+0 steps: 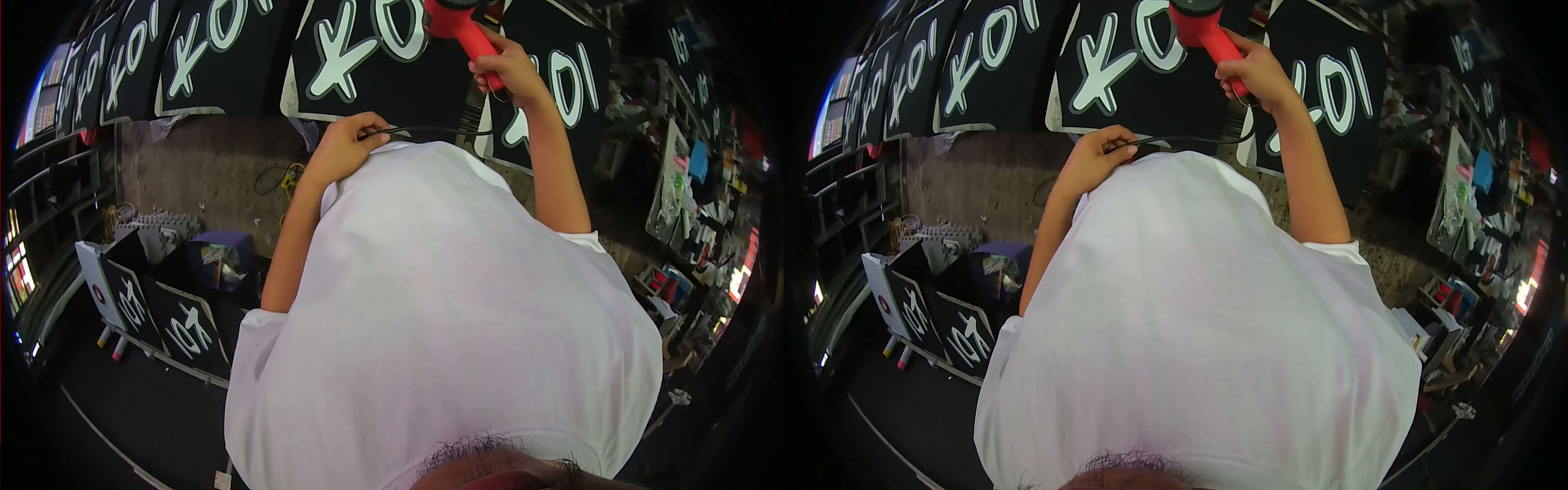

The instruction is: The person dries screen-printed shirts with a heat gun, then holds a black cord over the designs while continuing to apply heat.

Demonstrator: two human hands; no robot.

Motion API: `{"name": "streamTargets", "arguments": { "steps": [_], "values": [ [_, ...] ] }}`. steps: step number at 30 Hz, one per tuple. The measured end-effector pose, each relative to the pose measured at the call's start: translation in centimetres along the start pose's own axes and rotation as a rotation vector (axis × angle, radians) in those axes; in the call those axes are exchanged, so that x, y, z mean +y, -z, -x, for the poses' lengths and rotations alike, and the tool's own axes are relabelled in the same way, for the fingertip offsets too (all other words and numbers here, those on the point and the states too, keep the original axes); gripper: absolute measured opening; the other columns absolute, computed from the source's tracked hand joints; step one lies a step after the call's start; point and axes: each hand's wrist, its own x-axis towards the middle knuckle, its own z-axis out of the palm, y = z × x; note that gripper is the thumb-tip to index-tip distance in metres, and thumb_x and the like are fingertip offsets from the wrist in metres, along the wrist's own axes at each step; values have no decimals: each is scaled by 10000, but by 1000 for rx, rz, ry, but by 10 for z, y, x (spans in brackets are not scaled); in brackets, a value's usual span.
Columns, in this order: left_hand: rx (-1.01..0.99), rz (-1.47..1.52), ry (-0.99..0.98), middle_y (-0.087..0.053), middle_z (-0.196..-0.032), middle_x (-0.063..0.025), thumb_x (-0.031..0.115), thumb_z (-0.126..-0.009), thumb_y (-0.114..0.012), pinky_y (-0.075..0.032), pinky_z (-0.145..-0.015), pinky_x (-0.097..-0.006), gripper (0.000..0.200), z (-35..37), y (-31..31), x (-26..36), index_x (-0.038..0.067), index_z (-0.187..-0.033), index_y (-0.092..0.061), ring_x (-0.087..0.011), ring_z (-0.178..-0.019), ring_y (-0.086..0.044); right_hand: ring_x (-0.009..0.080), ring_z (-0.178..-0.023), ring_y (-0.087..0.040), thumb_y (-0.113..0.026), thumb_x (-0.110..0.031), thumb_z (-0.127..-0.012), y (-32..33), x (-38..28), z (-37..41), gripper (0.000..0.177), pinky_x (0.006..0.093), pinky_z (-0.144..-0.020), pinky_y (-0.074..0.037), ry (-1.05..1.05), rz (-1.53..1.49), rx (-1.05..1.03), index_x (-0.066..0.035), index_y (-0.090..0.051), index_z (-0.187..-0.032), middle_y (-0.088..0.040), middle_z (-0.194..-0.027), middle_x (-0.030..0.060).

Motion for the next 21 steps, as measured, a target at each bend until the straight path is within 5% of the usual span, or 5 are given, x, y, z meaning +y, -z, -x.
{"name": "streamTargets", "arguments": {
  "steps": [5, 21],
  "values": [
    [95, 78, 21, -723, -885, -62, 116, -911, -740, -510, -777, -277, 207, 2, -1, 6, -1, -1081, -717, -124, -811, -648, 114, -613, -577, -651, -31, -798, 15, -3, -12, 712, 280, -564, -519, -3, -112, -18, -40, -500, -1493, -616, -851, 69],
    [200, 284, -32, -655, -818, 18, 75, -932, -737, -444, -665, -224, 152, -14, -6, 16, 4, -1065, -713, -48, -718, -542, 115, -609, -590, -656, -24, -806, 33, -25, -81, 693, 289, -556, -539, 76, -86, -40, -75, -525, -1484, -590, -814, 51]
  ]
}}
